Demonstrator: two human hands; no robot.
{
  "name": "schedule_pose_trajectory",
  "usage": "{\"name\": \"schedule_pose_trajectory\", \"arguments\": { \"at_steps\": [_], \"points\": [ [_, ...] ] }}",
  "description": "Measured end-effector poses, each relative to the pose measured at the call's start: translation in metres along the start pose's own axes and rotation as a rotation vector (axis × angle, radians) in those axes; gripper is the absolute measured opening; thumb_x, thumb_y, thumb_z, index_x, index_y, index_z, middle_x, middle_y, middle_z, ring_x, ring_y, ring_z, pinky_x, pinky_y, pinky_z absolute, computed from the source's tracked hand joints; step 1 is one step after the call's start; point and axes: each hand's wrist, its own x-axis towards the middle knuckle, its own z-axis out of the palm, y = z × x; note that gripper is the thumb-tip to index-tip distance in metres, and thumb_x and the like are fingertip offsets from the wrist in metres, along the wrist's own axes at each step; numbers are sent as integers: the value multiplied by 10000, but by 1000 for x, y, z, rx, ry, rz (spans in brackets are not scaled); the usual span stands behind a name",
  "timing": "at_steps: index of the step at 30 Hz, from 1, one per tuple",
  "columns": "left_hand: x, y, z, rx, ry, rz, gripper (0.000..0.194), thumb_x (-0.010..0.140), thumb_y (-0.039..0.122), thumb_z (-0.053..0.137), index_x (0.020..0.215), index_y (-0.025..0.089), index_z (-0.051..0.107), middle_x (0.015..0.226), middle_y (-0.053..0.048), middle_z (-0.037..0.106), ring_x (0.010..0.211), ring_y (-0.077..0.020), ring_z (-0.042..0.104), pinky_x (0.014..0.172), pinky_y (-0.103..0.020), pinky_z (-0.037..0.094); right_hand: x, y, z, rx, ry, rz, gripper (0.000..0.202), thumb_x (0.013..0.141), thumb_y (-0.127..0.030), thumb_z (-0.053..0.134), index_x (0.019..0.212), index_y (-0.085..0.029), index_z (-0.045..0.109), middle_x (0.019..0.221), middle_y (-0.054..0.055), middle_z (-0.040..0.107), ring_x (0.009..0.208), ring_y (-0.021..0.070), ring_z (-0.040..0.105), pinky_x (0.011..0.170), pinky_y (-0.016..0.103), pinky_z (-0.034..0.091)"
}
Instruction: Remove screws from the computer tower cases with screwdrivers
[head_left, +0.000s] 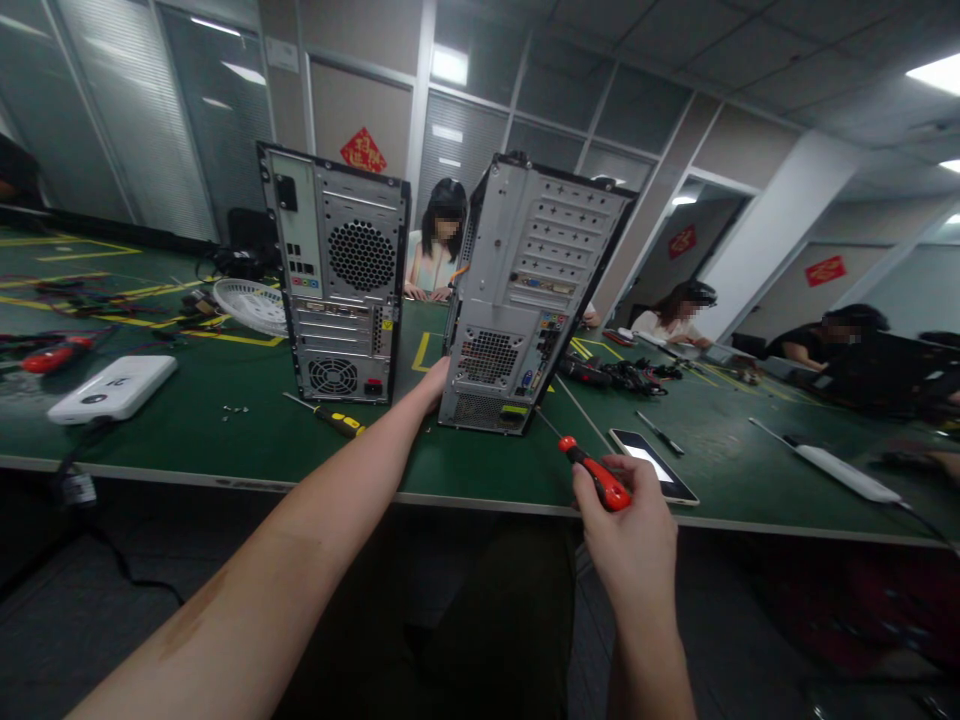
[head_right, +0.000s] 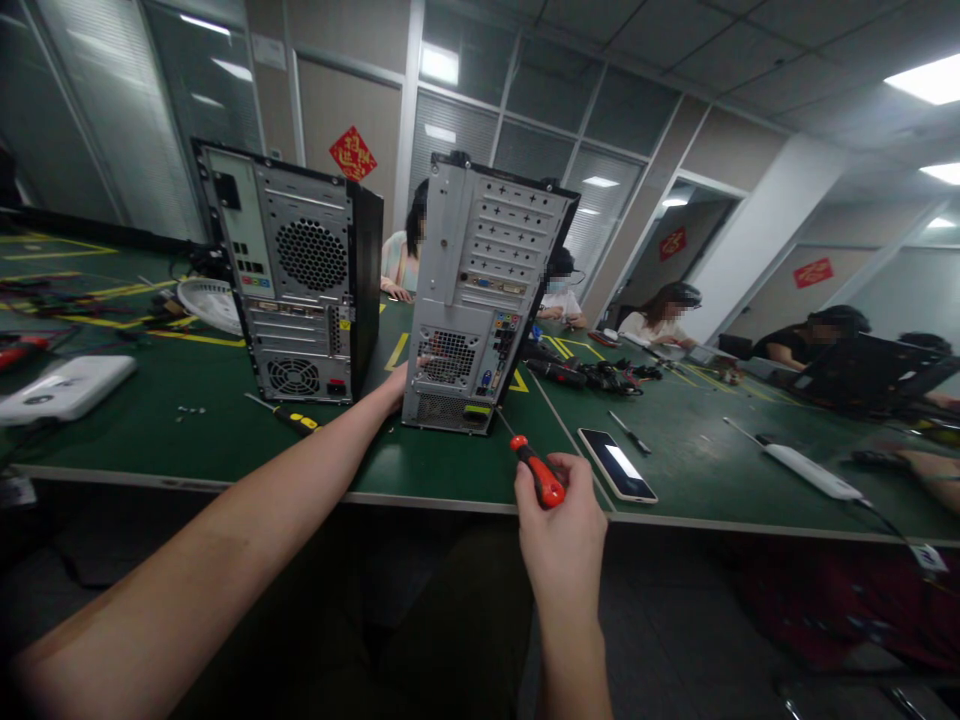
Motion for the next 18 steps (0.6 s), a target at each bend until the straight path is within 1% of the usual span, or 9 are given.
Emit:
{"name": "schedule_pose_trajectory", "arguments": {
  "at_steps": [3, 6, 10, 12, 14, 16, 18],
  "points": [
    [-1, 1, 0, -6, -7, -13, 277, 913, 354, 640, 1064, 225, 833, 888, -79, 824, 934, -247, 760, 953, -363, 594, -1, -2, 0, 3, -2, 35, 516, 834, -672, 664, 1107, -237, 613, 858, 70, 735, 740, 272, 700, 702, 371, 497],
    [0, 0, 0, -13, -23, -12, 273, 909, 366, 643, 1042, 229, 838, 889, -84, 821, 939, -256, 760, 953, -376, 596, -2, -3, -2, -17, -5, 56, 538, 849, -703, 646, 1116, -238, 605, 823, 66, 727, 709, 279, 697, 684, 374, 490],
    [2, -2, 0, -13, -24, 10, 262, 903, 390, 650, 990, 235, 841, 898, -89, 820, 943, -255, 759, 965, -381, 587, -1, -1, -2, -64, -12, 38, 517, 888, -718, 592, 1106, -249, 594, 868, 76, 714, 762, 291, 682, 731, 404, 491],
    [3, -3, 0, -17, -27, 8, 266, 901, 402, 652, 981, 230, 839, 891, -88, 819, 929, -250, 758, 959, -376, 587, 0, 2, 0, -77, -11, -33, 457, 896, -672, 582, 1067, -248, 587, 955, 94, 694, 852, 293, 669, 785, 419, 498],
    [3, -3, 0, -23, -26, -5, 273, 899, 405, 654, 987, 222, 836, 885, -86, 817, 916, -245, 758, 950, -369, 589, 1, 5, 2, -89, 14, -119, 391, 882, -585, 591, 1064, -240, 579, 1061, 119, 658, 938, 293, 644, 822, 425, 503],
    [3, -3, -1, -25, -18, -18, 277, 896, 404, 660, 1001, 214, 832, 898, -86, 818, 915, -238, 758, 954, -363, 588, 1, 7, 4, -96, 36, -171, 347, 862, -504, 587, 1082, -235, 570, 1106, 129, 622, 959, 288, 620, 820, 422, 504],
    [2, -3, -1, -22, -4, -20, 278, 899, 399, 660, 1012, 209, 829, 923, -88, 820, 924, -233, 758, 967, -361, 585, 1, 7, 4, -96, 19, -185, 308, 864, -465, 575, 1071, -238, 558, 1084, 119, 611, 924, 276, 609, 802, 416, 501]
  ]
}}
